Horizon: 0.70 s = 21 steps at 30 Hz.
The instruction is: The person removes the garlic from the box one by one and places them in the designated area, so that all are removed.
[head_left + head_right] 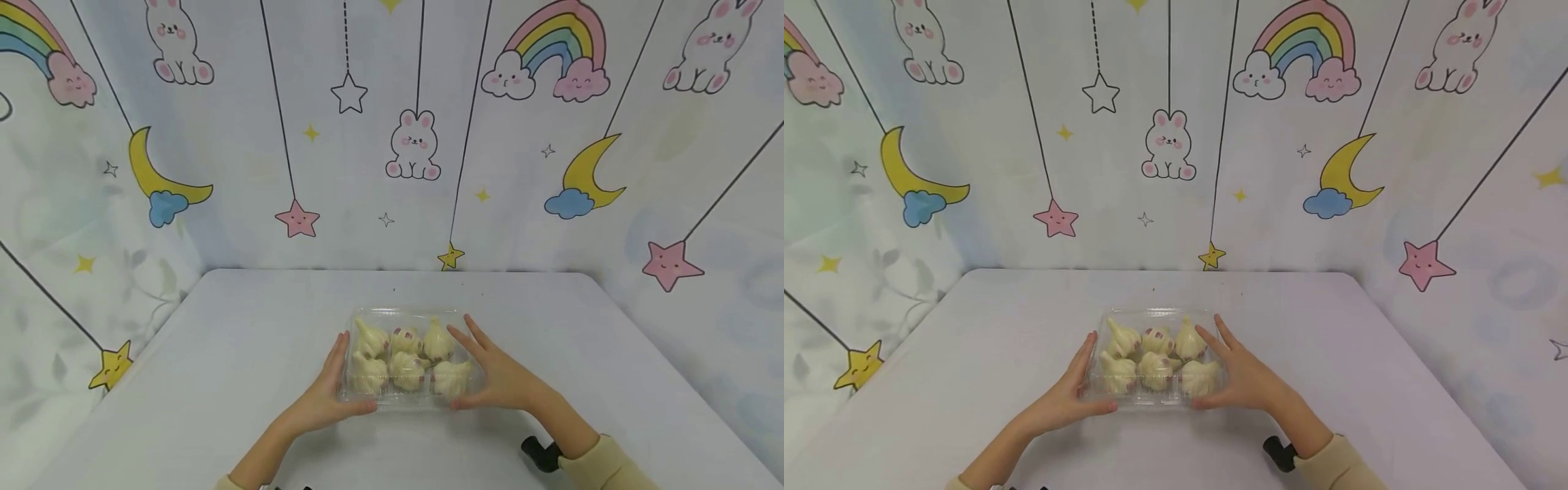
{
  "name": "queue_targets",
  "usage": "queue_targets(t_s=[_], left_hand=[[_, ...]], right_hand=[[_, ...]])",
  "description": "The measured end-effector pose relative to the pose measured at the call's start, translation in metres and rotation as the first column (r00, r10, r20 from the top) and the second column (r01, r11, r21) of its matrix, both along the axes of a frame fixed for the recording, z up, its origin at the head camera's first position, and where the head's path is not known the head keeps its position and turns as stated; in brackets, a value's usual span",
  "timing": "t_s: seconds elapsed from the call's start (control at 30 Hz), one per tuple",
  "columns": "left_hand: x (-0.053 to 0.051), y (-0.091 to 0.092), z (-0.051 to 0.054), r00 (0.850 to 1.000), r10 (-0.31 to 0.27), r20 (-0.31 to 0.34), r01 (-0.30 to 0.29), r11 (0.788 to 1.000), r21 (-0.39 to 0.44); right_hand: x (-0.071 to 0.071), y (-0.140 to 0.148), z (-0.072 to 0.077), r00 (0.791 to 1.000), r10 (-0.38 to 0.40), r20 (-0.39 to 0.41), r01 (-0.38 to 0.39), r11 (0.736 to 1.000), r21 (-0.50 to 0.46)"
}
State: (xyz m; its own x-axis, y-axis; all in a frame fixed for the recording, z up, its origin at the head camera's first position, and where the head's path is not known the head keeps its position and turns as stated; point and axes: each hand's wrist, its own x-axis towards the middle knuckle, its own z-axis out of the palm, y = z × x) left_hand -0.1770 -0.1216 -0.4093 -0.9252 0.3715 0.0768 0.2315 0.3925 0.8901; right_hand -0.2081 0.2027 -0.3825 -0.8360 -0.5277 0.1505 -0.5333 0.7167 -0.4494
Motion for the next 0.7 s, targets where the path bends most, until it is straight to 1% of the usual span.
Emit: queue_targets(t_s=[0.13, 0.23, 0.5, 0.7], left_hand=[[-0.0017, 0.0009, -0.0029, 1.0, -0.005, -0.012, 0.006, 0.999, 0.033], [-0.0031, 0.0011, -0.0039, 1.0, -0.004, -0.016, 0.005, 0.999, 0.037], [-0.003, 0.002, -0.0027, 1.0, -0.005, -0.029, 0.007, 0.998, 0.056], [-0.0026, 0.0021, -0.0046, 1.0, -0.008, -0.005, 0.009, 0.998, 0.057]], right_hand=[[-0.0005, -0.001, -0.001, 1.0, 0.019, -0.006, -0.019, 1.0, -0.001], [-0.0007, -0.0014, -0.0003, 1.0, 0.025, -0.013, -0.025, 1.0, -0.001], [-0.0006, -0.002, 0.0019, 0.999, 0.025, -0.033, -0.025, 1.0, 0.011], [-0.0004, -0.0018, 0.0012, 0.999, 0.02, -0.032, -0.019, 0.999, 0.027]])
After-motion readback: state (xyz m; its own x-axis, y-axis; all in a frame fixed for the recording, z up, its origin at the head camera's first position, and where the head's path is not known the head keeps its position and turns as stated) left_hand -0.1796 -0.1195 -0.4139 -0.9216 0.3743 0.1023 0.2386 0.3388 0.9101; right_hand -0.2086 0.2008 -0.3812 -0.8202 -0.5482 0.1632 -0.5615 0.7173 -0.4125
